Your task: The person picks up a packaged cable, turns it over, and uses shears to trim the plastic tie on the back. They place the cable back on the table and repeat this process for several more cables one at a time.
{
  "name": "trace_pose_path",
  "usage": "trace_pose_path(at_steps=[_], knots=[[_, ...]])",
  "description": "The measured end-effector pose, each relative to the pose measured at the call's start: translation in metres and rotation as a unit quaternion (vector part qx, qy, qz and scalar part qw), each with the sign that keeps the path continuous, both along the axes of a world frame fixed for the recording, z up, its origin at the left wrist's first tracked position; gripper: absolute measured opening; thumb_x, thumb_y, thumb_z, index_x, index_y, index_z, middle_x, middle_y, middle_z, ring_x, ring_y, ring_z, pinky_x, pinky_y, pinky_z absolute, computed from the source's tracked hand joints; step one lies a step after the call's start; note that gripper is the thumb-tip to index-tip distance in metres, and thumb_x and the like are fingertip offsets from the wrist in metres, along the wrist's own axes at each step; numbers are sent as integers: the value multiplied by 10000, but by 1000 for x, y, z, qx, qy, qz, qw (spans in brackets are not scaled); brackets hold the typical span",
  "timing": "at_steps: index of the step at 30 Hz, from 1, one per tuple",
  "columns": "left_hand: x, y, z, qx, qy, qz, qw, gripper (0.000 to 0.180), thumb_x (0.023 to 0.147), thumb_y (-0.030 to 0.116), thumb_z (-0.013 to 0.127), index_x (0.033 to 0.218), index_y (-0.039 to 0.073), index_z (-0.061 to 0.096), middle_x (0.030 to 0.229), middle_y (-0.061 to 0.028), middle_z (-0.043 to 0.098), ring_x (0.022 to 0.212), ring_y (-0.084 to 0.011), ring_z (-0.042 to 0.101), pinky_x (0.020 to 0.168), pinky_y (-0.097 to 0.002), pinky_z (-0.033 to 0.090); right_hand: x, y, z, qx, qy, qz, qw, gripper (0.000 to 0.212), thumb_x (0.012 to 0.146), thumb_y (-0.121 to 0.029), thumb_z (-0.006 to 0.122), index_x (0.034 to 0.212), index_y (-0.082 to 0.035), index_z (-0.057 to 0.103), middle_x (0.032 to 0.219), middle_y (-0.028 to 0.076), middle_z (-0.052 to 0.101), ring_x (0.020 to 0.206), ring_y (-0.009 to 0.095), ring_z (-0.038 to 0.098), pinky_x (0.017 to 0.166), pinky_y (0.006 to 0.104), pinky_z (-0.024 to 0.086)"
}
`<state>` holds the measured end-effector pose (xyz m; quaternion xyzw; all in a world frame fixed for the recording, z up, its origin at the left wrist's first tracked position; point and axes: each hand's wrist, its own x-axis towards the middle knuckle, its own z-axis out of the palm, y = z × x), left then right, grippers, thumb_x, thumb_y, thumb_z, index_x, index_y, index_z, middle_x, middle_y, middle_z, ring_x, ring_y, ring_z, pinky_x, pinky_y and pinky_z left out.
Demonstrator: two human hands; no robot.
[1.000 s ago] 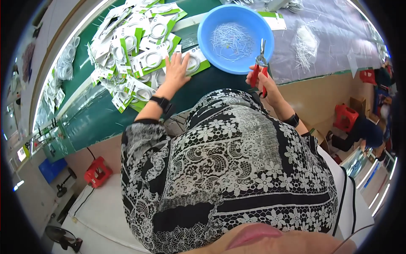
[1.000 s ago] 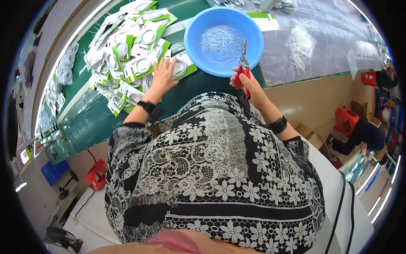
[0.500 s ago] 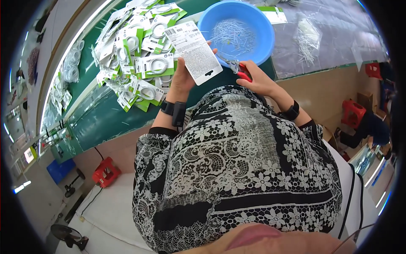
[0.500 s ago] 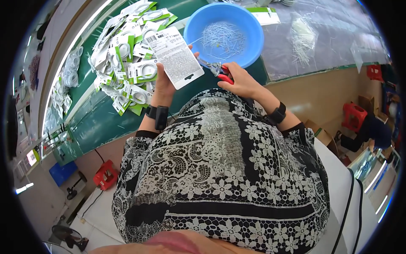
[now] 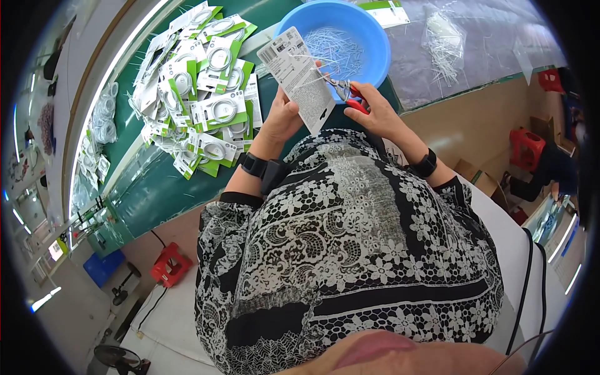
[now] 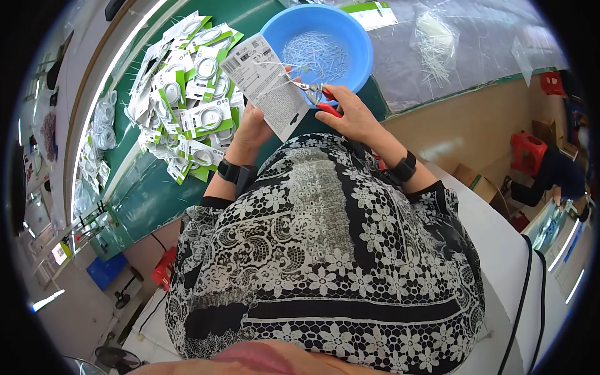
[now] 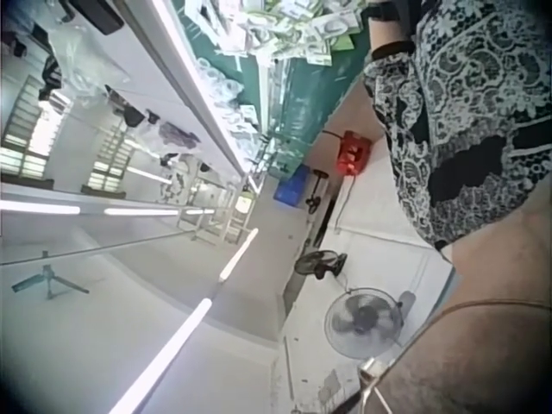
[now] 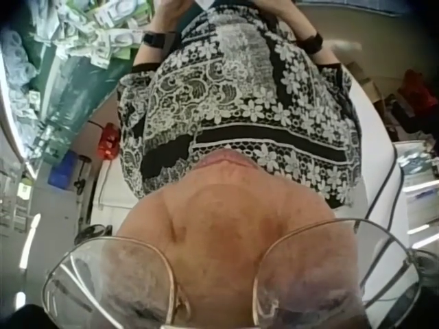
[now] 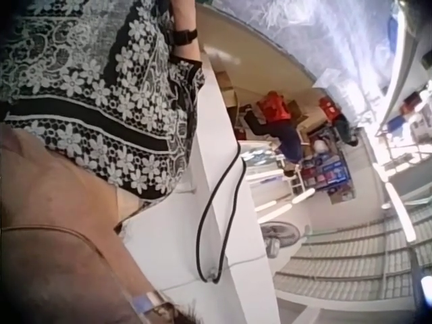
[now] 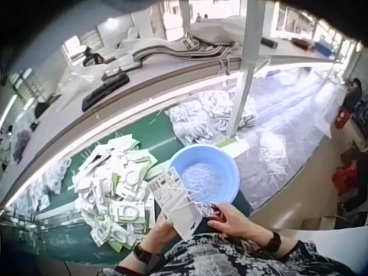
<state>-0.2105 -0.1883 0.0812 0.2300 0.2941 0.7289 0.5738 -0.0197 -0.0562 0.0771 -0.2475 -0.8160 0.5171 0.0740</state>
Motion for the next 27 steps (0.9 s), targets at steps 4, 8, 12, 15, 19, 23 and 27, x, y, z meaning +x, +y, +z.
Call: trace_pose_path(at_steps=[4, 8, 12, 15, 19, 23, 27], knots=[[3, 2, -3, -4, -11, -4, 1000, 1048, 669, 430, 819, 1432, 37, 217, 1437, -134, 337, 1294, -288, 404, 1026, -442, 415, 1, 1, 3, 16, 8, -6, 1000, 618, 817, -336, 697, 1289, -19, 456, 1111, 140, 537, 983, 254, 545, 821, 331, 451], [7, 4, -8, -3, -17, -7, 1000, 1020, 688, 410, 811, 1436, 62, 212, 1441, -123, 334, 1287, -276, 410, 1023, -441, 417, 1, 0, 1, 45, 10, -12, 999, 604, 818, -343, 694, 1278, -23, 468, 1099, 135, 546, 955, 257, 557, 826, 329, 450], [13, 3, -19, -7, -36, -5, 999, 963, 734, 372, 785, 1443, 98, 193, 1445, -108, 330, 1283, -274, 410, 1018, -448, 419, 3, -2, -7, 91, 1, -24, 996, 587, 821, -350, 691, 1255, -18, 478, 1070, 141, 554, 953, 259, 563, 835, 337, 446], [18, 5, -21, -20, -65, 1, 998, 922, 765, 343, 764, 1443, 117, 181, 1442, -97, 334, 1279, -275, 412, 1016, -454, 421, 3, -5, -16, 40, 5, -37, 998, 580, 820, -352, 690, 1243, -14, 481, 1061, 151, 560, 949, 276, 573, 828, 352, 452], [22, 7, -24, -5, -70, -8, 997, 877, 796, 310, 739, 1437, 131, 167, 1428, -89, 345, 1279, -277, 410, 1014, -471, 419, 5, -4, -21, 51, 23, -36, 998, 552, 823, -355, 681, 1205, -6, 489, 1070, 172, 563, 925, 313, 589, 803, 378, 464], [23, 6, -29, -41, -65, -12, 997, 860, 804, 289, 735, 1432, 141, 168, 1414, -85, 356, 1264, -270, 425, 1004, -484, 425, 7, -3, -18, 48, -49, -10, 998, 491, 845, -315, 658, 1186, -9, 480, 1083, 194, 549, 940, 326, 579, 805, 385, 457], [24, 7, -38, -72, -76, -7, 995, 834, 818, 256, 723, 1431, 160, 166, 1402, -79, 368, 1245, -261, 442, 991, -493, 432, 7, -2, -19, 27, -132, 5, 991, 468, 850, -335, 633, 1145, -2, 485, 1100, 209, 549, 962, 351, 575, 820, 401, 456]])
